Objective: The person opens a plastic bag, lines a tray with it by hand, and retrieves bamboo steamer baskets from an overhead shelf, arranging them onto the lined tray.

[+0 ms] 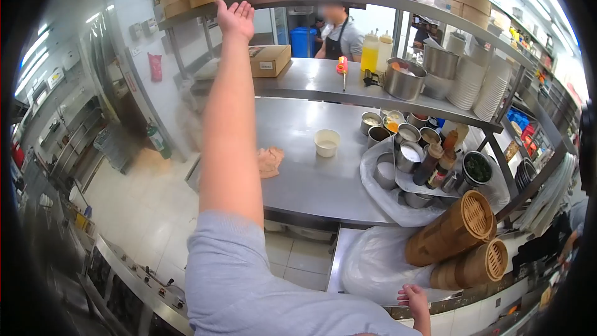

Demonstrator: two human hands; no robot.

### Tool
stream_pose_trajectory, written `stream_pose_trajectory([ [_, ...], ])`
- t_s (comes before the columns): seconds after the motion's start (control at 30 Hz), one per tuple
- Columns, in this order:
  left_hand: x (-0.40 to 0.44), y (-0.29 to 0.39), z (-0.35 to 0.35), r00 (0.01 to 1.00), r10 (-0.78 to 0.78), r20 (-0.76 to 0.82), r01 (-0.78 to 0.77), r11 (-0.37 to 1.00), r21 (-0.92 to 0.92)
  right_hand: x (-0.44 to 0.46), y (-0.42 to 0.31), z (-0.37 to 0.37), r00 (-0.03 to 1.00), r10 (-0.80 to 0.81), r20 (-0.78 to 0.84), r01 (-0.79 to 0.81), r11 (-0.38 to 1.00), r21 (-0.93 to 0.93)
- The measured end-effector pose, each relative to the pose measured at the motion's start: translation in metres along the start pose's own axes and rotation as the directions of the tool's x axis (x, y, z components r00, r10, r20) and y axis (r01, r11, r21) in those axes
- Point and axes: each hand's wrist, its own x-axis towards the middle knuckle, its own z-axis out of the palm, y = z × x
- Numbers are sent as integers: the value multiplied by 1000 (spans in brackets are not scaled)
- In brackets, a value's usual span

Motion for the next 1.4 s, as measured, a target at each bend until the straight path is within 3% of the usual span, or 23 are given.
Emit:
stream_pose_trajectory([
  [0.1, 28, 1, 19, 996, -88, -27, 84, 988, -130, -21, 16, 14, 1000, 24, -19, -24, 1000, -9],
  [0.17, 36, -2, 27, 985, -78, -152, 46, 978, -202, -28, 34, 17, 999, 33, -41, -33, 999, 2],
  [0.3, 41, -5, 26, 965, -130, -229, 71, 966, -249, -52, 50, 24, 995, 50, -88, -52, 998, -22],
  [0.4, 38, 3, 23, 983, -139, -120, 116, 977, -179, -66, 45, 30, 992, 37, -117, -47, 995, -84],
  [0.53, 28, 17, 40, 984, -121, -128, 105, 987, -123, -59, 48, 27, 994, -2, -110, -19, 981, -191],
  [0.6, 23, 28, 53, 995, -77, 71, 89, 977, -194, -49, 46, 27, 996, -50, -75, 26, 956, -293],
  [0.63, 21, 32, 59, 996, -51, 70, 65, 974, -219, -47, 38, 30, 996, -64, -58, 44, 954, -296],
  [0.7, 17, 39, 63, 995, 19, 99, 4, 973, -230, -45, 15, 35, 993, -121, -16, 93, 834, -544],
  [0.87, -36, 57, 54, 985, 69, 159, -31, 973, -228, -51, -73, 52, 958, -236, 164, 285, 704, -651],
  [0.93, -60, 55, 37, 983, 67, 170, -30, 976, -216, -41, -104, 54, 760, -543, 358, 610, 406, -680],
  [1.0, -91, 53, 20, 984, 57, 170, -21, 978, -205, -65, -179, 66, 665, -590, 458, 694, 261, -671],
  [1.07, -133, 47, 4, 984, 44, 170, -7, 978, -209, -104, -252, 85, 480, -714, 509, 799, 115, -591],
  [1.17, -204, 33, -29, 994, -41, 98, 60, 978, -200, -164, -346, 113, 51, -841, 538, 905, -189, -381],
  [1.27, -282, 10, -75, 988, -113, 101, 133, 966, -221, -203, -418, 147, -342, -817, 464, 831, -493, -257],
  [1.33, -336, -8, -118, 981, -184, 65, 194, 959, -209, -209, -444, 172, -487, -790, 373, 786, -582, -208],
  [1.37, -365, -20, -138, 971, -233, 50, 239, 947, -214, -207, -445, 186, -466, -827, 315, 823, -536, -190],
  [1.4, -390, -30, -158, 955, -279, -98, 257, 948, -187, -194, -444, 198, -466, -822, 327, 840, -527, -129],
])
